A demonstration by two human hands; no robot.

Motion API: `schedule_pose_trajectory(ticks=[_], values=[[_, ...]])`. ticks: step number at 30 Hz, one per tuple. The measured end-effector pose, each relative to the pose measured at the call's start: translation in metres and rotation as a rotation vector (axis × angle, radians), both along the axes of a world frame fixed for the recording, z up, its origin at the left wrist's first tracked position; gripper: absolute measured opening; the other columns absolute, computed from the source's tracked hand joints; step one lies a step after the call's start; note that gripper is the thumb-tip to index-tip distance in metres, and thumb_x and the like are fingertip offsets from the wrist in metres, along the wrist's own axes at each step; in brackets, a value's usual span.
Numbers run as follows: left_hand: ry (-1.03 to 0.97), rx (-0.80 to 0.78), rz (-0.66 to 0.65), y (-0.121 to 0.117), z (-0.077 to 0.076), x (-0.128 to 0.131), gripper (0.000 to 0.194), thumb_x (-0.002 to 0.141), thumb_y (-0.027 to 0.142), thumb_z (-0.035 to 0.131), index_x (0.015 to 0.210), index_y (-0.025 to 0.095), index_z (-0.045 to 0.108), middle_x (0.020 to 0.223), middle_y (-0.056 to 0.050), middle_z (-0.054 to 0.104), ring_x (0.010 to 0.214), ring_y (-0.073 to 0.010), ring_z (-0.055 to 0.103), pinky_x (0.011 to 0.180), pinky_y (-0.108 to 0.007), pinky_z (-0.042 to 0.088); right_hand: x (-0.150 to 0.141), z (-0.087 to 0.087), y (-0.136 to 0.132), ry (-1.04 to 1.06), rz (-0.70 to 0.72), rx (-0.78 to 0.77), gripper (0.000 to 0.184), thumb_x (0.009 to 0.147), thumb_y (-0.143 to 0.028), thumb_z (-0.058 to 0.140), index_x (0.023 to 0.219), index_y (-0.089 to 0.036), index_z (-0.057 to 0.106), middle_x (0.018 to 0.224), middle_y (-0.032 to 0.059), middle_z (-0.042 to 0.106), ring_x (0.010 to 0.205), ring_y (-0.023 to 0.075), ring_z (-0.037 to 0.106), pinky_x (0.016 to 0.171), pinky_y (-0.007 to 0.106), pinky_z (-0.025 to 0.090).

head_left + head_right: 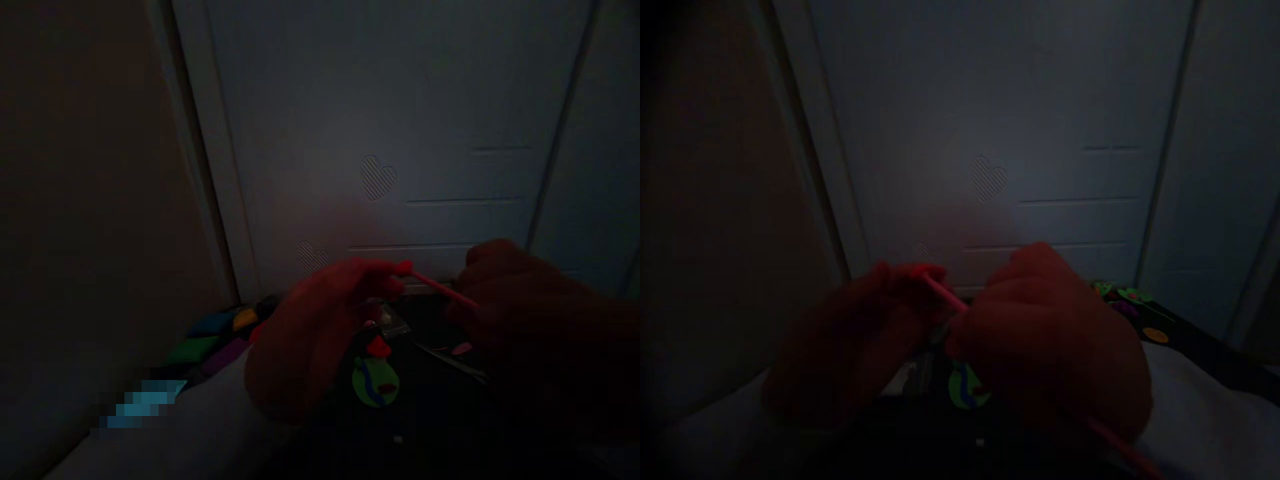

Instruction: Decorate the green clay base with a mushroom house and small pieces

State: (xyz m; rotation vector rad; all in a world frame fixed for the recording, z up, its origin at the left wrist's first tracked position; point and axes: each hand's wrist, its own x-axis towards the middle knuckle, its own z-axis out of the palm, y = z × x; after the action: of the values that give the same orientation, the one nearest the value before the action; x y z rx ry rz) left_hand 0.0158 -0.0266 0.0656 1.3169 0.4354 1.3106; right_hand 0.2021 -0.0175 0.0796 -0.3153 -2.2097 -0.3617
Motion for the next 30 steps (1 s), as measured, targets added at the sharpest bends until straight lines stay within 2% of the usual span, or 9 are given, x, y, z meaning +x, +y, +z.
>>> schedule_pose_trajectory(ticks=[1,5,9,12,14,18,22,26,30], values=[[0.022,-0.017,0.006,-0.001,-0.002,0.002,0.019,0.076,0.037,0.059,0.079,0.023,0.071,0.086,0.0,0.069,0.084,-0.0153,0.059,0.073,-0.024,0.047,0.001,0.0,0.001,0.0,0.027,0.092,0.004,0.081,-0.024,0.054,0.079,-0.023,0.056,0.067,-0.0047,0.059,0.062,0.0091,0.054,0.065,0.027,0.044],[0.187,-0.118,0.08,-0.008,-0.007,0.009,0.02,0.069,0.035,0.066,0.082,0.021,0.071,0.079,-0.002,0.068,0.076,-0.0193,0.059,0.074,-0.031,0.044,-0.002,-0.008,0.008,0.059,0.04,0.46,0.011,0.085,-0.016,0.047,0.084,-0.013,0.058,0.079,0.0054,0.064,0.073,0.0146,0.058,0.066,0.032,0.046],[0.201,-0.112,0.145,-0.01,-0.009,0.012,0.013,0.071,0.03,0.067,0.078,0.021,0.071,0.076,0.001,0.065,0.075,-0.0141,0.055,0.075,-0.027,0.042,-0.01,-0.021,0.019,0.051,0.041,0.589,0.032,0.092,-0.029,0.034,0.082,-0.014,0.06,0.074,0.0046,0.064,0.073,0.0138,0.057,0.064,0.031,0.045],[0.158,-0.117,0.154,-0.005,-0.008,0.009,0.005,0.073,0.025,0.066,0.074,0.021,0.069,0.072,0.004,0.063,0.069,-0.0089,0.053,0.068,-0.02,0.042,-0.011,-0.023,0.026,0.046,0.045,0.632,0.016,0.087,-0.022,0.047,0.087,-0.014,0.061,0.079,0.0036,0.064,0.077,0.0139,0.056,0.068,0.032,0.043],[0.134,-0.093,0.204,-0.001,-0.005,0.005,0.005,0.073,0.026,0.066,0.075,0.022,0.068,0.071,0.004,0.064,0.067,-0.008,0.054,0.065,-0.019,0.043,-0.009,-0.021,0.028,0.045,0.076,0.478,0.008,0.08,-0.016,0.053,0.085,-0.018,0.059,0.078,0.0011,0.063,0.075,0.0127,0.056,0.065,0.029,0.043],[0.089,0.014,0.349,0.002,0.001,-0.002,0.006,0.07,0.026,0.069,0.075,0.024,0.069,0.078,0.004,0.066,0.07,-0.009,0.058,0.059,-0.016,0.045,-0.01,-0.015,0.022,0.14,0.063,-0.052,0.012,0.08,-0.013,0.051,0.091,-0.018,0.051,0.077,-0.0002,0.059,0.068,0.0072,0.056,0.06,0.019,0.045],[0.109,0.034,0.301,-0.002,0.0,-0.001,0.004,0.072,0.024,0.067,0.076,0.024,0.069,0.068,0.005,0.066,0.06,-0.0062,0.058,0.056,-0.014,0.047,-0.02,-0.016,0.011,0.011,0.064,-0.41,0.009,0.085,-0.022,0.05,0.091,-0.018,0.055,0.079,-0.0027,0.062,0.076,0.0058,0.06,0.066,0.015,0.047],[0.143,0.041,0.27,-0.006,-0.002,0.002,0.005,0.072,0.024,0.067,0.076,0.027,0.068,0.071,0.007,0.066,0.06,-0.0054,0.059,0.054,-0.013,0.046,-0.027,-0.018,0.007,-0.038,0.066,-0.491,0.012,0.087,-0.022,0.045,0.087,-0.016,0.056,0.077,-0.0012,0.062,0.079,0.0081,0.06,0.066,0.016,0.046],[0.327,0.101,0.329,-0.008,0.001,-0.001,0.009,0.073,0.027,0.066,0.08,0.029,0.07,0.067,0.006,0.066,0.057,-0.009,0.058,0.052,-0.017,0.046,-0.023,-0.013,0.015,-0.1,0.079,-0.474,0.012,0.086,-0.022,0.047,0.085,-0.016,0.057,0.08,-0.001,0.062,0.074,0.0072,0.058,0.067,0.018,0.046]])
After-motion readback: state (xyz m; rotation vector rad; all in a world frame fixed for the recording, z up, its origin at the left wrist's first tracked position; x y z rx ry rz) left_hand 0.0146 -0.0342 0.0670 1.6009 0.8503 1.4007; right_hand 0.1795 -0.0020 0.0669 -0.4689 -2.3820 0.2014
